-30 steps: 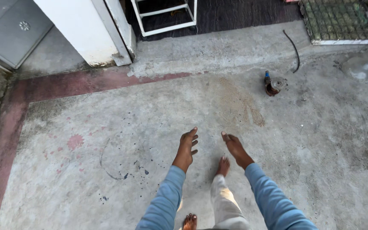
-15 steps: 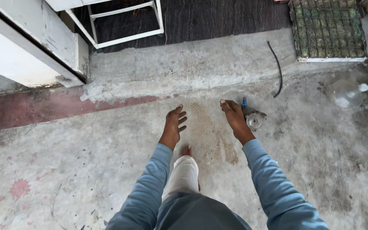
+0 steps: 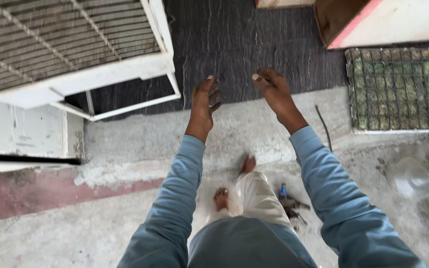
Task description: The person applies glue to the hub of a detached fan blade, then repeatedly removes and reinserts the blade into the fan housing to test the fit. They also wash their hands and wipe the blade with a cloth during the process.
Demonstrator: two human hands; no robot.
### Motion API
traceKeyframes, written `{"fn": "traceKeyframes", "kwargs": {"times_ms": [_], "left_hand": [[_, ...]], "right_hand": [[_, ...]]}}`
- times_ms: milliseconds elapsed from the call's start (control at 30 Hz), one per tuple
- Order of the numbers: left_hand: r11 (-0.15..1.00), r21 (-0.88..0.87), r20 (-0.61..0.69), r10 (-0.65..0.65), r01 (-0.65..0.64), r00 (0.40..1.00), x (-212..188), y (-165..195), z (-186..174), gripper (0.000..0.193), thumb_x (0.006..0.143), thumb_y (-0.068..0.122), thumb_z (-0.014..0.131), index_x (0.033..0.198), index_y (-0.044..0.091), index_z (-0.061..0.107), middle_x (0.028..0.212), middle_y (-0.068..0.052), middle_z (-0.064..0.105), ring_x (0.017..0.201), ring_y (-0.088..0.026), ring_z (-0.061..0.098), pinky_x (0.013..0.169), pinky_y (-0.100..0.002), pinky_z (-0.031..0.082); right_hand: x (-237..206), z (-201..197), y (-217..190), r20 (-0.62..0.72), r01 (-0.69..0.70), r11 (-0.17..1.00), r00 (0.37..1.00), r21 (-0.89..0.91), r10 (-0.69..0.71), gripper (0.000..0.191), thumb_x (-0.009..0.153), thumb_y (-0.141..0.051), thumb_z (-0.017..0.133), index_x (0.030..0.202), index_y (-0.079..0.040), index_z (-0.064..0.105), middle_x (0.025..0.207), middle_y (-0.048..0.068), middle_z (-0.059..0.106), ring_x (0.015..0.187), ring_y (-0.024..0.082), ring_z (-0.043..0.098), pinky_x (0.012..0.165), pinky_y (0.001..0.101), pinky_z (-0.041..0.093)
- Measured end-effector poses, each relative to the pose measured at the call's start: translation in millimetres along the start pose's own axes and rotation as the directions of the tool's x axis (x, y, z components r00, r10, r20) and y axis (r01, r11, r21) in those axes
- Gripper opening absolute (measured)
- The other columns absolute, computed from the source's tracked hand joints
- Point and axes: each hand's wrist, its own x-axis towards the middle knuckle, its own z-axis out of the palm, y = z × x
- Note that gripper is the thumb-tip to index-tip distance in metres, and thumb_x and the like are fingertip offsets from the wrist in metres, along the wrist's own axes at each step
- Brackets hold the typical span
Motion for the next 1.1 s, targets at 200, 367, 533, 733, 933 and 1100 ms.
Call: {"fn": "traceKeyframes", "kwargs": {"times_ms": [200,367,533,733,933,1100], "left_hand": [[0.993,-0.085,0.02,0.083,-0.081,0.996,194.1,93.2,76.6,0.085,0.086,0.057,0.063,0.151,0.009,0.037,0.152,-0.018,0.048,0.141,-0.037,0.046,0.11,-0.058,0.042],[0.991,-0.1,-0.082,0.083,-0.091,0.993,337.8,188.9,131.7,0.086,0.088,0.057,0.06,0.156,0.013,0.032,0.152,-0.014,0.048,0.141,-0.033,0.047,0.11,-0.054,0.043],[0.975,-0.151,-0.155,0.141,-0.164,0.978,442.0,247.9,136.3,0.083,0.088,0.056,0.061,0.154,0.01,0.038,0.149,-0.013,0.053,0.137,-0.033,0.052,0.108,-0.054,0.045],[0.959,-0.207,-0.282,0.13,-0.193,0.951,596.4,304.7,123.9,0.081,0.088,0.054,0.061,0.153,0.012,0.039,0.148,-0.012,0.055,0.135,-0.033,0.053,0.104,-0.053,0.046],[0.922,-0.292,-0.379,0.132,-0.254,0.916,737.8,393.2,109.6,0.083,0.087,0.057,0.062,0.151,0.01,0.041,0.149,-0.014,0.054,0.135,-0.034,0.053,0.105,-0.054,0.047],[0.895,-0.265,-0.463,0.208,-0.358,0.862,834.7,458.6,91.4,0.081,0.089,0.058,0.061,0.15,0.008,0.041,0.148,-0.016,0.053,0.135,-0.035,0.051,0.103,-0.052,0.047]], "right_hand": [[234.4,-34.4,-24.1,-0.029,0.102,0.99,0.995,0.1,-0.099,0.048,0.099,-0.036,0.065,0.133,-0.001,0.061,0.132,0.015,0.065,0.126,0.027,0.061,0.105,0.0376,0.048],[428.6,-55.7,-68.7,0.031,0.219,0.974,0.975,0.066,-0.221,0.045,0.099,-0.034,0.067,0.131,-0.002,0.063,0.127,0.013,0.067,0.119,0.025,0.063,0.101,0.0354,0.049],[577.1,-48.3,-106.7,0.128,0.158,0.977,0.976,0.146,-0.177,0.045,0.098,-0.032,0.068,0.127,0.002,0.066,0.122,0.014,0.071,0.115,0.025,0.066,0.099,0.0351,0.051],[747.5,-7.1,-142.9,0.262,0.211,0.977,0.942,0.022,-0.209,0.051,0.098,-0.036,0.064,0.135,-0.001,0.061,0.132,0.014,0.066,0.123,0.024,0.062,0.103,0.0361,0.05],[923.0,52.6,-196.9,0.373,0.224,0.974,0.905,-0.014,-0.203,0.057,0.095,-0.039,0.067,0.138,-0.002,0.06,0.137,0.017,0.062,0.127,0.028,0.058,0.104,0.0394,0.046],[1056.2,94.9,-255.3,0.455,0.31,0.95,0.84,0.043,-0.295,0.058,0.097,-0.04,0.066,0.137,0.001,0.059,0.132,0.018,0.067,0.124,0.029,0.063,0.103,0.0398,0.05]]}}
